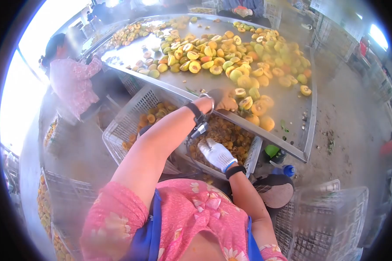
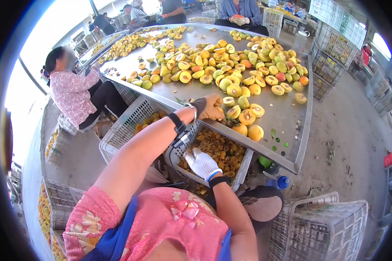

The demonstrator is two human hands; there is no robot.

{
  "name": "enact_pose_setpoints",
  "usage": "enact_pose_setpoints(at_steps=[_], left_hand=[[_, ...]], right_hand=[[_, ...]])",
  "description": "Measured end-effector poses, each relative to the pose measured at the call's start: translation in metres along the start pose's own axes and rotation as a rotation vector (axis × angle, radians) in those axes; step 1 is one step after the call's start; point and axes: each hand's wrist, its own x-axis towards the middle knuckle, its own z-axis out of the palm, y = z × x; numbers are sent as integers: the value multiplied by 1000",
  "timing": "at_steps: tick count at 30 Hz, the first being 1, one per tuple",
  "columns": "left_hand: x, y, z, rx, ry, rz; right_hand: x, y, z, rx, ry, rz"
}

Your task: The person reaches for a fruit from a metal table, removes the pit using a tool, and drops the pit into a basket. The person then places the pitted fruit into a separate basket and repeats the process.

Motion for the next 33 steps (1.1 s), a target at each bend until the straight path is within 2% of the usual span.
enact_pose_setpoints(at_steps=[2, 3, 5, 7, 8, 9, 10, 12, 14, 15, 17, 19, 21, 23, 26, 33], left_hand=[[-29, 20, -21, -494, 55, -11], [-47, 31, -29, -780, 80, -28], [-65, 20, -29, -1031, 161, 43], [-84, 15, -29, -1293, 205, 81], [-88, 2, -26, -1413, 160, 125], [-97, 0, -23, -1280, 236, 152], [-106, -2, -19, -1146, 307, 175], [-131, 6, -13, -1606, 216, 118], [-149, 3, 4, -1144, 328, 229], [-147, -11, 12, -1052, 367, 209], [-144, -39, 27, -865, 442, 161], [-143, -50, 37, -876, 493, 123], [-148, -54, 41, -1084, 461, 51], [-163, -15, 27, -1481, 327, -53], [-168, -2, 27, -1467, 318, -100], [-160, -10, 38, -1310, 584, -182]], right_hand=[[-5, -9, -8, 195, 117, -8], [-5, -12, -11, 472, 21, 149], [-13, -34, -35, 755, -22, 263], [-12, -35, -37, 902, 31, 200], [-9, -35, -33, 913, 113, 166], [-6, -33, -27, 923, 196, 134], [0, -31, -22, 874, 288, -29], [-3, -39, -24, 909, 230, 55], [-4, -43, -25, 782, 248, 46], [-5, -46, -26, 719, 258, 43], [7, -32, -9, 587, 369, -142], [1, -42, -16, 500, 303, -74], [-2, -46, -18, 431, 264, -52], [-1, -45, -15, 436, 300, -66], [-3, -48, -19, 394, 303, -56], [-4, -46, -19, 308, 242, -48]])
